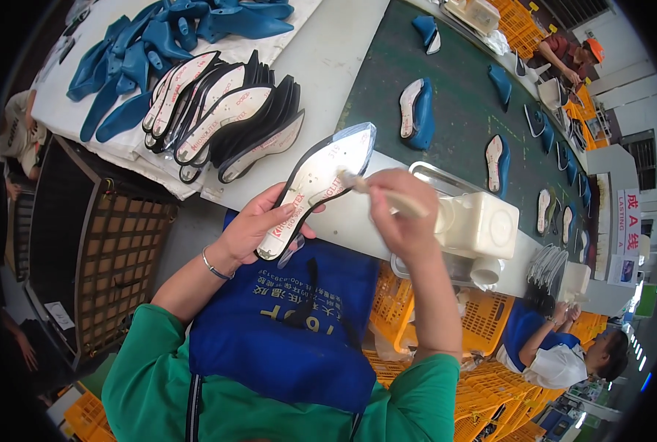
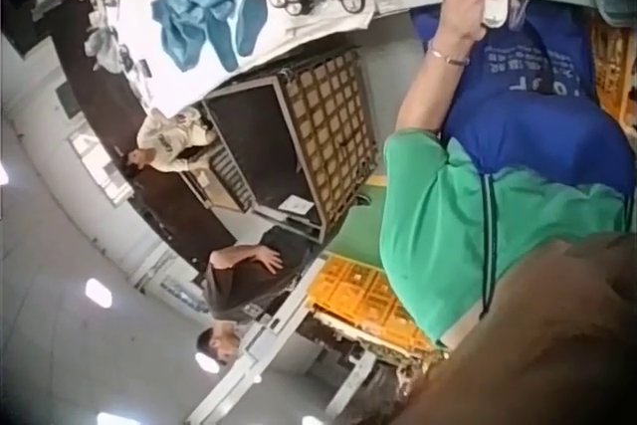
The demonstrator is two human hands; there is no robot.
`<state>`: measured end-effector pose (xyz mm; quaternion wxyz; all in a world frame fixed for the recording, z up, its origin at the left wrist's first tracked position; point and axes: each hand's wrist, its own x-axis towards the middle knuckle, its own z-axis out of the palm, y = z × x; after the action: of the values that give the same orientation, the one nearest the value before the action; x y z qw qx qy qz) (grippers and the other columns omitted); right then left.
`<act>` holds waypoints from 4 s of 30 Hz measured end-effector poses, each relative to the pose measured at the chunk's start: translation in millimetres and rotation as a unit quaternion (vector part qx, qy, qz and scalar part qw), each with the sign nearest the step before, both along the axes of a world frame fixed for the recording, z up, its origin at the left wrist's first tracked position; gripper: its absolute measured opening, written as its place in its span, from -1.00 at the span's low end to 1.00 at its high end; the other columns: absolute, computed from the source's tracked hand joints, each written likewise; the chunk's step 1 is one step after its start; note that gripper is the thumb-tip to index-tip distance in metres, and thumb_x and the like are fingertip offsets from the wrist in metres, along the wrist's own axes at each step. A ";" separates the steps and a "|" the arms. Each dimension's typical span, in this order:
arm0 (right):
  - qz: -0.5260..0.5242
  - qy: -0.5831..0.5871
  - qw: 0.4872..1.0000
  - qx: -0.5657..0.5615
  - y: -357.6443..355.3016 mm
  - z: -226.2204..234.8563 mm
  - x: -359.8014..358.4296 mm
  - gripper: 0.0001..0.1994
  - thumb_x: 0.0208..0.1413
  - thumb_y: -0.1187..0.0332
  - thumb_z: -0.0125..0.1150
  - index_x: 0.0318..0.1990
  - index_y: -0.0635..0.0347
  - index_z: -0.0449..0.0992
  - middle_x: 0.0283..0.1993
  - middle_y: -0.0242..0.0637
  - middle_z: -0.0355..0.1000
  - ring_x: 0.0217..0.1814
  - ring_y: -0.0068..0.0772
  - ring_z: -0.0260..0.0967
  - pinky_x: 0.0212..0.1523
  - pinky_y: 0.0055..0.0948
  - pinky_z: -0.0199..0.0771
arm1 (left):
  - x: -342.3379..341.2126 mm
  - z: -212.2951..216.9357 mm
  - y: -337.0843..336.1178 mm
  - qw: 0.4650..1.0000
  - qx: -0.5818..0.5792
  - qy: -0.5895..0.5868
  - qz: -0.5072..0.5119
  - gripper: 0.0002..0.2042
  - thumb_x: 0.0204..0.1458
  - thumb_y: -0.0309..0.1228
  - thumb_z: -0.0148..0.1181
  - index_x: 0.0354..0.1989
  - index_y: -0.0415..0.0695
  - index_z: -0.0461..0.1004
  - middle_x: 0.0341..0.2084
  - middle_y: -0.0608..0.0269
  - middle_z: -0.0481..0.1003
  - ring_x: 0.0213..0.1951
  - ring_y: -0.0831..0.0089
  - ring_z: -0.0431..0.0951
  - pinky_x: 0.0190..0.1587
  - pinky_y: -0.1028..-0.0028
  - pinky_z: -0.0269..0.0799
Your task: Applying glue to the surface of shoe insoles using a brush on a factory assembly line.
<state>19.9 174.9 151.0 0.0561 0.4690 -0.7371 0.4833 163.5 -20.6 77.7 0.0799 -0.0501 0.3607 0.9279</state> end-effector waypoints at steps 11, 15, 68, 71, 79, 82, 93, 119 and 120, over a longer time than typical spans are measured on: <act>-0.042 0.022 0.998 -0.031 -4.0 -11.4 -1.3 -0.96 -0.03 0.54 0.16 -0.38 0.30 0.49 -0.43 -0.17 0.49 -0.48 -0.23 0.43 -0.45 -0.38 0.40 | -2.7 8.7 0.7 0.999 0.028 -0.031 0.008 -0.64 0.29 -0.40 -0.09 0.23 -0.21 0.18 0.06 0.03 0.43 -0.11 0.36 0.58 -0.33 0.54 0.60; 0.000 0.094 0.995 -0.019 -8.7 -12.4 7.5 -0.93 -0.10 0.58 0.20 -0.39 0.30 0.49 -0.45 -0.16 0.48 -0.49 -0.21 0.45 -0.46 -0.38 0.41 | -5.6 12.8 1.3 0.999 0.007 -0.043 0.008 -0.63 0.27 -0.45 -0.07 0.23 -0.20 0.17 0.05 0.05 0.43 -0.10 0.34 0.58 -0.33 0.54 0.60; -0.118 -0.231 0.953 -0.156 -46.0 -10.0 -34.3 -0.81 0.22 0.31 0.20 -0.29 0.28 0.45 -0.46 -0.30 0.51 -0.47 -0.59 0.47 -0.42 -0.62 0.44 | -0.3 19.3 13.5 0.991 -0.128 0.008 0.037 -0.59 0.24 -0.50 -0.04 0.26 -0.27 0.18 0.03 0.17 0.40 -0.10 0.49 0.54 -0.29 0.61 0.47; -0.151 -0.238 0.943 -0.179 -44.5 -13.3 -51.2 -0.78 0.22 0.28 0.20 -0.30 0.29 0.46 -0.46 -0.30 0.52 -0.50 -0.60 0.46 -0.43 -0.64 0.44 | 0.2 16.5 11.5 0.993 -0.112 0.014 0.036 -0.59 0.23 -0.51 -0.04 0.25 -0.27 0.17 0.04 0.14 0.40 -0.10 0.44 0.56 -0.28 0.60 0.49; -0.139 0.038 0.985 -0.092 -22.7 -24.7 -15.5 -0.94 0.08 0.49 0.19 -0.37 0.30 0.51 -0.45 -0.23 0.50 -0.50 -0.45 0.47 -0.44 -0.52 0.41 | -5.8 14.7 -0.3 0.998 -0.013 -0.009 0.055 -0.55 0.22 -0.50 -0.02 0.28 -0.25 0.11 0.06 -0.05 0.41 -0.14 0.33 0.59 -0.36 0.57 0.61; -0.104 0.096 0.988 -0.057 -23.8 -27.8 7.8 -0.92 -0.05 0.54 0.25 -0.37 0.29 0.50 -0.46 -0.18 0.49 -0.52 -0.25 0.45 -0.49 -0.40 0.42 | -6.6 18.4 0.1 0.998 -0.002 -0.033 0.058 -0.54 0.22 -0.50 -0.01 0.29 -0.21 0.11 0.06 -0.03 0.41 -0.13 0.33 0.59 -0.37 0.57 0.62; -0.047 0.126 0.988 -0.071 -32.9 -35.4 31.5 -0.91 -0.06 0.51 0.27 -0.38 0.27 0.48 -0.44 -0.19 0.50 -0.50 -0.21 0.47 -0.47 -0.36 0.48 | -7.9 12.7 -3.5 0.997 0.013 -0.034 0.071 -0.56 0.22 -0.48 -0.02 0.28 -0.20 0.13 0.08 0.02 0.41 -0.09 0.33 0.58 -0.34 0.54 0.60; 0.030 0.230 0.962 0.144 -34.1 -74.4 -9.9 -0.37 -0.20 0.53 0.13 0.19 -0.02 0.44 -0.56 -0.42 0.24 -0.55 -0.38 0.23 -0.48 -0.38 0.16 | -14.1 5.6 -15.5 0.991 0.084 -0.072 0.073 -0.58 0.24 -0.49 -0.07 0.28 -0.16 0.10 0.06 0.03 0.37 -0.09 0.26 0.57 -0.39 0.41 0.66; 0.034 0.239 0.955 0.171 -31.7 -73.2 -16.0 -0.34 -0.17 0.56 0.12 0.23 -0.06 0.40 -0.54 -0.39 0.30 -0.55 -0.32 0.27 -0.48 -0.34 0.24 | -15.2 6.6 -16.2 0.990 0.102 -0.066 0.064 -0.57 0.25 -0.49 -0.08 0.29 -0.16 0.09 0.08 0.01 0.36 -0.10 0.27 0.57 -0.39 0.41 0.66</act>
<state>4.0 143.2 77.8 0.1332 0.5984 -0.7572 0.2256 148.3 -36.8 84.4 0.0481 -0.1257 0.2539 0.9578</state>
